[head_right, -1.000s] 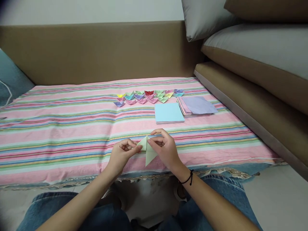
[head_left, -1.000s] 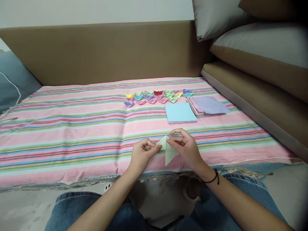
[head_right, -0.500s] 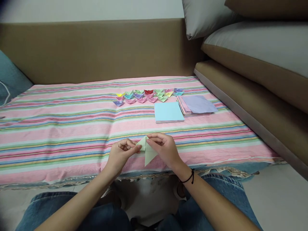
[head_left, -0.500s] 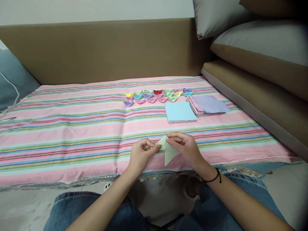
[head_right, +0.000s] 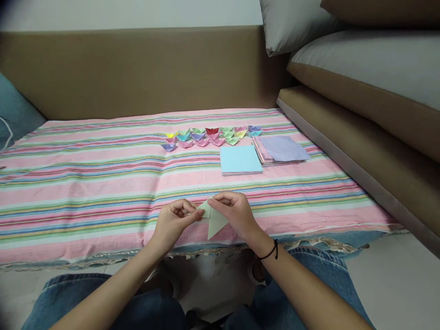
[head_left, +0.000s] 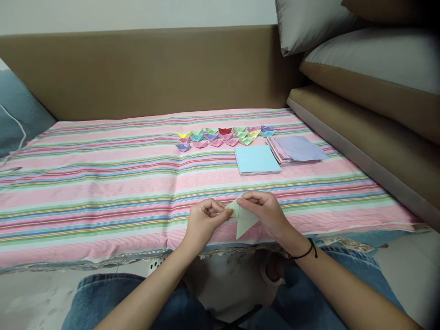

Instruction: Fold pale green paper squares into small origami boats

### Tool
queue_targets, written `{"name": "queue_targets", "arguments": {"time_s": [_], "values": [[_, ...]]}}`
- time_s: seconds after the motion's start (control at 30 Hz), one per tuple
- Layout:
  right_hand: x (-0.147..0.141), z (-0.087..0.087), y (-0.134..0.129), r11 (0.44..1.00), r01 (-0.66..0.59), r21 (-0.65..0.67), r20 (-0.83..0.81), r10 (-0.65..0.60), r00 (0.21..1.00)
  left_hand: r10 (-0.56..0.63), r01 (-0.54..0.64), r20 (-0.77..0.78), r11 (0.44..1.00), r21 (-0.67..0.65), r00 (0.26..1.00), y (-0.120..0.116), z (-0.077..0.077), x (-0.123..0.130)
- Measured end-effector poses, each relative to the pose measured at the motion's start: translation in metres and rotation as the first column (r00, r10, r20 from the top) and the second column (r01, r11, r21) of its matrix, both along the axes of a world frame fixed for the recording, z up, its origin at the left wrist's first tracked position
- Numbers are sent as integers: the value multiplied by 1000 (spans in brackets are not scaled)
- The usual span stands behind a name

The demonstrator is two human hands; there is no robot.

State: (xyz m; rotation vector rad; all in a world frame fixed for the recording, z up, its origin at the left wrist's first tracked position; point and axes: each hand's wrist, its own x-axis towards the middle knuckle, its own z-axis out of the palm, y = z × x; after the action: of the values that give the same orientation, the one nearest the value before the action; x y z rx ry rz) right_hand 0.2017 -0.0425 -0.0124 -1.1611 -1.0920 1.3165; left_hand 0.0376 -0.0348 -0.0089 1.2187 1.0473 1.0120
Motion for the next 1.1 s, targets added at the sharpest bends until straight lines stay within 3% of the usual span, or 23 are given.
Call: {"name": "queue_targets", "arguments": {"time_s": [0.67,0.8,1.0,1.1], "values": [[1,0,1,999,-1,35,26,1,1000,-4,4,-13,1000,-13,1000,0,-2,-1],[0,0,-1,999,36,40,24,-37,999,-33,33,6,999,-16,999,0,-2,-1],[-4,0,-1,987,161,17,-41,-160,986,-67,91,226,991,-95,972,-5,-2,4],[-6,-1,-1,978,210,6,-80,-209,975,-69,102,219,984,-145,973,-8,-2,8]]}}
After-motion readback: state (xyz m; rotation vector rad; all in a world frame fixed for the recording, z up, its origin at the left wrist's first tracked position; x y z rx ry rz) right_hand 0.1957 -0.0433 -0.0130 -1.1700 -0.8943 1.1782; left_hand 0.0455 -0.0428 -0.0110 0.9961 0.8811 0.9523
